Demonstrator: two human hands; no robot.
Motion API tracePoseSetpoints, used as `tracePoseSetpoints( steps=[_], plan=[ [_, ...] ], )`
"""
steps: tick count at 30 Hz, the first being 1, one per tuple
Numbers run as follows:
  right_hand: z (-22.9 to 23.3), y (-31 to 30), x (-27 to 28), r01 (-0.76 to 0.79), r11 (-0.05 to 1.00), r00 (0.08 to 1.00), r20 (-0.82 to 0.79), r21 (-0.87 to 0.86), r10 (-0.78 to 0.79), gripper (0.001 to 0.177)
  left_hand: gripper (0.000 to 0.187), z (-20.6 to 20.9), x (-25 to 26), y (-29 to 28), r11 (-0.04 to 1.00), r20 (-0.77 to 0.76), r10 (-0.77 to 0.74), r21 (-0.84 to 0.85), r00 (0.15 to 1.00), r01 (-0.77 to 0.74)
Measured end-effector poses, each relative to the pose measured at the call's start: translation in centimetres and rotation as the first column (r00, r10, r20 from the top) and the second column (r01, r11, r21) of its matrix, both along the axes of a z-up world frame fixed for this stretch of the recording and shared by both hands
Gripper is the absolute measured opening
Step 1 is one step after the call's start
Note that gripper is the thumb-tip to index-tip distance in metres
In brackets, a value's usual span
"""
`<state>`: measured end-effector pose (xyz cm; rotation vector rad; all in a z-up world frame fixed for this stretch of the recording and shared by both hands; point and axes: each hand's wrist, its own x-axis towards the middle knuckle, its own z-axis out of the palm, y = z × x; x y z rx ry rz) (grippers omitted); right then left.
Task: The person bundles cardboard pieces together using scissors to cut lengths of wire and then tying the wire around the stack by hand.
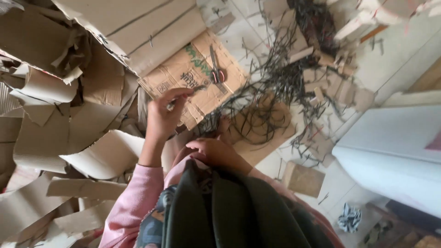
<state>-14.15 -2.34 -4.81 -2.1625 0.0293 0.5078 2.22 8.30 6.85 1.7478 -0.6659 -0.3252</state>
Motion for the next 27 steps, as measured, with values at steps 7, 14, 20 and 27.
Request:
tracePoseSetpoints(
  steps=[7,14,20,27],
  plan=[
    [-1.6,3.5,1.3,-0.097,0.982,0.993,0.088,0.161,0.084,0.045,0.022,0.0,-1.2,2.7,0.986,0.003,0.084,0.142,0.996,-0.083],
    [-2.3,3.0,0.7,-0.053,0.985,0.995,0.091,0.165,0.038,0.048,0.024,0.3,-0.8,1.8,0.987,-0.034,0.057,0.151,0.998,-0.052],
    [-1.4,2.2,-1.1,0.008,0.996,0.994,0.106,0.088,-0.017,0.045,0.022,0.1,-0.3,-0.2,0.994,-0.071,-0.005,0.106,0.997,0.012],
    [6.3,-0.2,-2.5,0.144,0.990,0.987,0.076,0.004,-0.144,0.038,0.021,-1.2,-0.5,-4.3,0.991,-0.122,-0.133,-0.043,0.984,0.129]
  ],
)
